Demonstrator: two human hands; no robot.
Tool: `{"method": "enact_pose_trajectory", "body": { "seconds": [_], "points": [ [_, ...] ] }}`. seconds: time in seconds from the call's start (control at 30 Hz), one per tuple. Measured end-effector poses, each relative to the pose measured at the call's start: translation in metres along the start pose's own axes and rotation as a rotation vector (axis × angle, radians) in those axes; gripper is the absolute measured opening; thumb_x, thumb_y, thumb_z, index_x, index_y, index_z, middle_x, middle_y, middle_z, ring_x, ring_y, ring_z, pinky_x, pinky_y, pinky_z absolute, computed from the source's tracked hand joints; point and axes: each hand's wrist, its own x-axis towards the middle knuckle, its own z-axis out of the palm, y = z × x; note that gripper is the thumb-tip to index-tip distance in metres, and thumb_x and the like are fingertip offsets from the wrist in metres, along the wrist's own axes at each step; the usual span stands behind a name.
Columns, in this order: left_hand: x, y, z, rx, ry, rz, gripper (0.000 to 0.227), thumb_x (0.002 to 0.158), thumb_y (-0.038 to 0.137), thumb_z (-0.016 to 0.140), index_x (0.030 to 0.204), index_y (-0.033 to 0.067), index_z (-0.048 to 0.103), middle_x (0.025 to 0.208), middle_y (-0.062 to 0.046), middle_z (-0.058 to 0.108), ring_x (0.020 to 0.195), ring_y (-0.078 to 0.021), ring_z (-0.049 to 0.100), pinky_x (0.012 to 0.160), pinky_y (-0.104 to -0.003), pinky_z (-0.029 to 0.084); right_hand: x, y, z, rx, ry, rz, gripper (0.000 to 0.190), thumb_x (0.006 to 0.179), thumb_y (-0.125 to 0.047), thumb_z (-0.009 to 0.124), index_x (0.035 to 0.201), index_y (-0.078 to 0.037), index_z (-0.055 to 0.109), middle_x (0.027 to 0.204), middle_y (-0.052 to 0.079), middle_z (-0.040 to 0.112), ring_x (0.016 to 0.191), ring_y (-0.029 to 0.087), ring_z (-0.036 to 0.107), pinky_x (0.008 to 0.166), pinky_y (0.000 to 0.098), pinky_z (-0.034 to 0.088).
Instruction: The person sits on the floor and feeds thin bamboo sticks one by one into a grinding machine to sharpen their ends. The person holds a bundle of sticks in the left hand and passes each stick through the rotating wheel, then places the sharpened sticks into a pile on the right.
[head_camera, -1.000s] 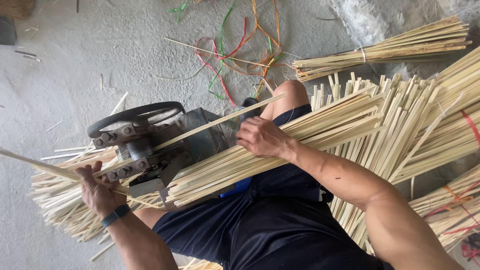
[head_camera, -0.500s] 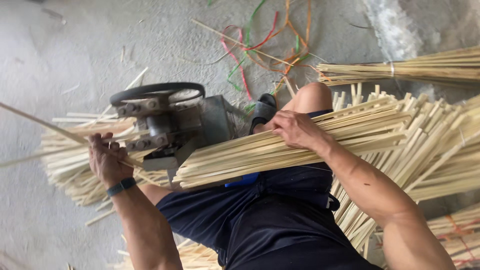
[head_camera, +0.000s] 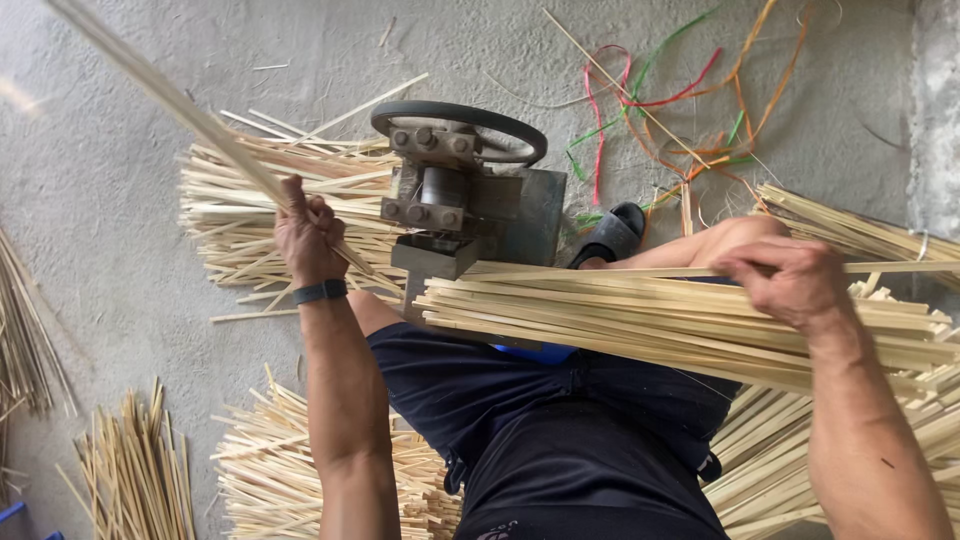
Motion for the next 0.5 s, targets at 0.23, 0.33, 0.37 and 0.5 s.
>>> {"method": "enact_pose_trajectory", "body": {
  "seconds": [0.23,0.33,0.37,0.5],
  "points": [
    [-0.007,-0.017,0.005,0.073,0.064,-0.050,0.036,0.091,0.031,0.083,0.107,0.0071,0.062,0.088,-0.008,0.069,0.055,-0.0065,0.054,0.039,-0.017,0.038,0.005,0.002,-0.010,-0.104,0.074,0.063,0.010,0.100,-0.026,0.080,0.100,-0.016,0.081,0.084,0.001,0.072,0.069,0.016,0.067,0.066,0.0291,0.052],
    [-0.009,-0.020,0.013,0.105,0.074,-0.068,0.037,0.087,0.032,0.083,0.109,0.0082,0.064,0.094,-0.007,0.071,0.056,-0.0051,0.055,0.039,-0.015,0.038,0.026,-0.034,0.003,-0.088,0.091,-0.085,0.006,0.097,-0.018,0.079,0.093,-0.015,0.082,0.085,0.000,0.075,0.067,0.016,0.067,0.065,0.0322,0.053],
    [-0.010,-0.021,0.016,0.106,0.057,-0.069,0.037,0.088,0.031,0.083,0.109,0.0081,0.063,0.096,-0.007,0.071,0.058,-0.0049,0.056,0.040,-0.015,0.039,0.036,-0.048,0.008,-0.139,0.075,-0.146,0.006,0.093,-0.018,0.080,0.091,-0.014,0.083,0.079,0.001,0.074,0.064,0.017,0.066,0.062,0.0344,0.051],
    [-0.015,-0.023,0.026,0.148,0.019,-0.062,0.037,0.090,0.032,0.082,0.111,0.0065,0.064,0.097,-0.007,0.070,0.059,-0.0048,0.055,0.041,-0.016,0.040,0.038,-0.086,0.023,-0.214,0.266,-0.432,0.021,0.081,-0.020,0.075,0.093,-0.003,0.077,0.095,0.011,0.076,0.086,0.029,0.071,0.077,0.0405,0.056]
  ]
}}
